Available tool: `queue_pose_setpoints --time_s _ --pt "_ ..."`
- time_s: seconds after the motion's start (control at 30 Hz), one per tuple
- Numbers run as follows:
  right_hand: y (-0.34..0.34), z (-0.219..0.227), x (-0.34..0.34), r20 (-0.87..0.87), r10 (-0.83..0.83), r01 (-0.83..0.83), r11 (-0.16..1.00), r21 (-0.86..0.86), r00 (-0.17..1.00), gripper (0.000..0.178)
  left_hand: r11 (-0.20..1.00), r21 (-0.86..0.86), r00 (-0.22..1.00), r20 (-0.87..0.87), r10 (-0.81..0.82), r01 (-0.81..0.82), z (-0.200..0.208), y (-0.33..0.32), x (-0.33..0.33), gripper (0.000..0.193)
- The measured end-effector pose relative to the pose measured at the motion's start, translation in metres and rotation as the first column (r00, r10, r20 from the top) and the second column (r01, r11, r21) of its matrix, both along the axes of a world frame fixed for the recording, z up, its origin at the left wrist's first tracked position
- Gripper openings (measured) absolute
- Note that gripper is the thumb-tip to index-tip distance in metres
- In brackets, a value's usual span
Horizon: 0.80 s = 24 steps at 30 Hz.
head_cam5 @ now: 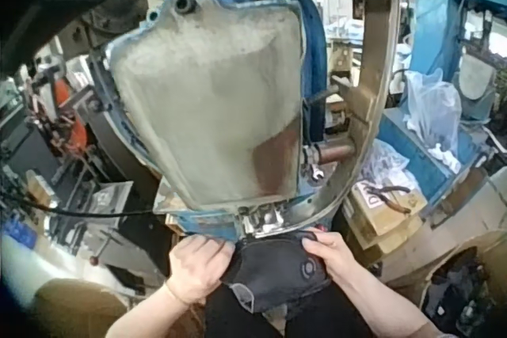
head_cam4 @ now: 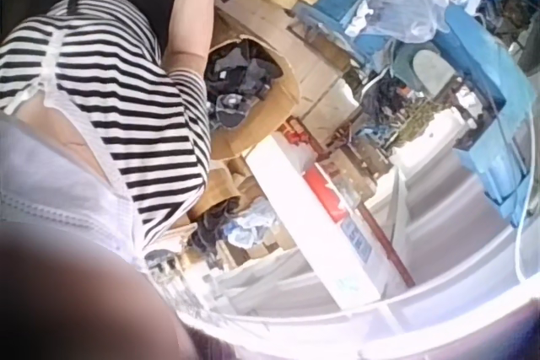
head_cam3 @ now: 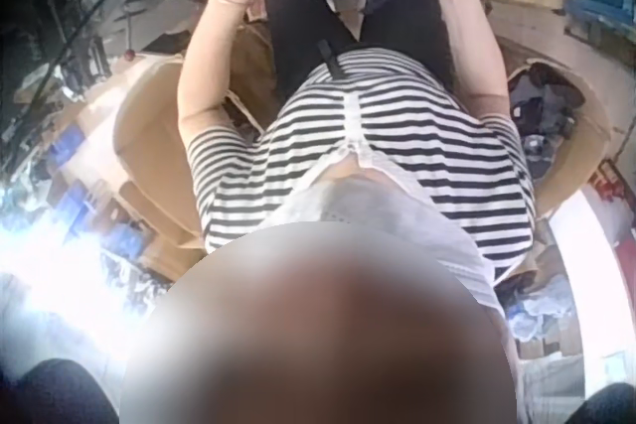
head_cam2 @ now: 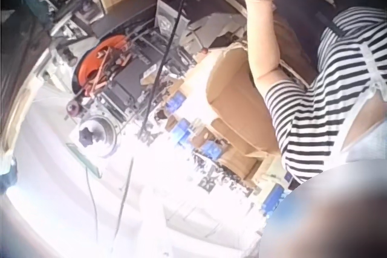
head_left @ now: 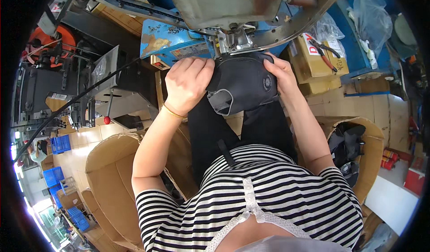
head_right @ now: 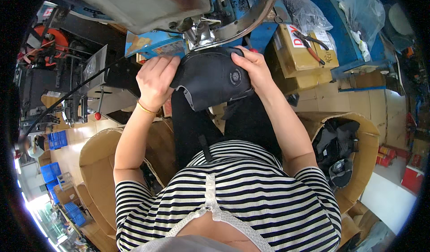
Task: Operating a specialized industrial machine to process shoe upper components and refilling the machine's component hopper.
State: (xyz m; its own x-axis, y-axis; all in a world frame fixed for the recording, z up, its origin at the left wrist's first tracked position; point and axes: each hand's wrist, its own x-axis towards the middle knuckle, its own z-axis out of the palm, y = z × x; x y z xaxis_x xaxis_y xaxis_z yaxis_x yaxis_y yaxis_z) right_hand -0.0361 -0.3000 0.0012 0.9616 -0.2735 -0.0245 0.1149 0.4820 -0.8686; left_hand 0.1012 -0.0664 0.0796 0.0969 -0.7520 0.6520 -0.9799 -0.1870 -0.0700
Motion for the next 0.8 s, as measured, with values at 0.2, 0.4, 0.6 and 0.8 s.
queue_pose_setpoints --time_s 0.2,0.4,0.6,0.8 --pt "0.003 0.000 0.006 -0.028 -0.038 0.040 0.995 0.089 0.999 0.024 0.997 0.042 0.993 -0.100 0.065 -0.061 0.006 0.001 -0.001 0.048" --pt "0.005 -0.004 0.005 -0.064 -0.096 0.103 0.987 0.120 0.993 0.028 0.998 -0.001 0.994 -0.097 0.059 -0.059 0.003 -0.003 -0.001 0.042" --pt "-0.006 0.005 0.010 -0.081 -0.034 0.043 0.992 0.121 0.996 0.028 0.995 0.005 0.935 -0.343 0.091 -0.096 0.011 -0.009 0.007 0.047" --pt "0.000 0.001 0.014 -0.038 -0.070 0.074 0.989 0.130 0.997 0.028 0.994 -0.029 0.958 -0.269 0.096 -0.108 0.004 -0.006 0.004 0.045"
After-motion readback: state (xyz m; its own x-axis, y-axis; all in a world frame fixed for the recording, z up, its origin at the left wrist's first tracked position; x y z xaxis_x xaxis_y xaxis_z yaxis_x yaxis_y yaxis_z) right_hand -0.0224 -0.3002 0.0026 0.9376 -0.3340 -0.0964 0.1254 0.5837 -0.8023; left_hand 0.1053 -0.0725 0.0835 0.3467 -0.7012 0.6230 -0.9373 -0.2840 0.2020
